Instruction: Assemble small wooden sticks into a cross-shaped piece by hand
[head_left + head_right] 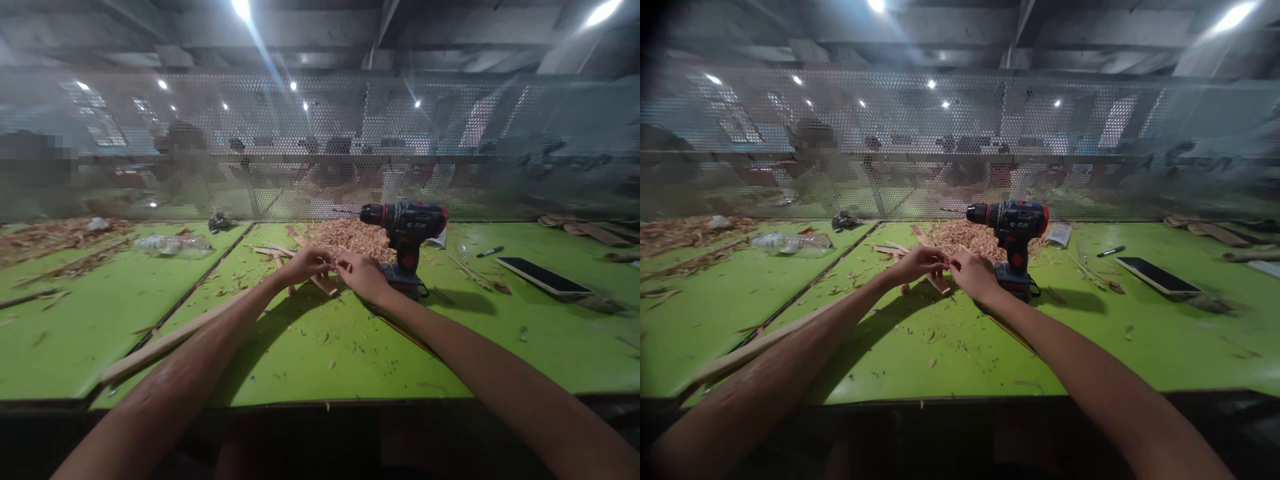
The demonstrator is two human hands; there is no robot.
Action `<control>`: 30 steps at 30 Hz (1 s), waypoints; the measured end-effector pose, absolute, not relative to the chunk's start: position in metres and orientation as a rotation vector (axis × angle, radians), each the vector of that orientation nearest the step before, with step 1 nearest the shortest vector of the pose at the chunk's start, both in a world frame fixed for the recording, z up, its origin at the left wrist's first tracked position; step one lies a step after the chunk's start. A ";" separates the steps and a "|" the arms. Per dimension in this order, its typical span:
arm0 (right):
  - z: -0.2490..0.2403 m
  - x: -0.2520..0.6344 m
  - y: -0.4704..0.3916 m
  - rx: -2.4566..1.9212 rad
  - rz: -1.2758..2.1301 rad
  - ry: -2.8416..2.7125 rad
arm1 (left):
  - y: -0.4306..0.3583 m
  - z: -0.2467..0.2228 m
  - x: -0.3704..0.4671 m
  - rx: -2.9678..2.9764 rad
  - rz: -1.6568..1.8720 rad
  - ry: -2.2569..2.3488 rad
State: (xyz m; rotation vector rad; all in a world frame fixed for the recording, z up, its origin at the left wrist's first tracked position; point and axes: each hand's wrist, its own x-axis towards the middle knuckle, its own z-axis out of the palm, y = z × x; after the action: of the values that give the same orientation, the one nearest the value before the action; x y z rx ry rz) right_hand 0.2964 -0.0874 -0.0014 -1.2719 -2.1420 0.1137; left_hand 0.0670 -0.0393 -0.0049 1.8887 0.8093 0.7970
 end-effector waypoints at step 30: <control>0.010 0.292 -0.096 -1.346 0.199 -2.168 | -0.039 -0.008 0.068 1.880 0.831 0.740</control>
State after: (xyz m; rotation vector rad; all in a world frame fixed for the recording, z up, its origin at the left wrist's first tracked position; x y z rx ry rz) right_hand 0.2923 -0.0964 0.0103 -1.3462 -2.1682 0.1994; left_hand 0.0679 -0.0389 -0.0081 1.8803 0.7401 0.8305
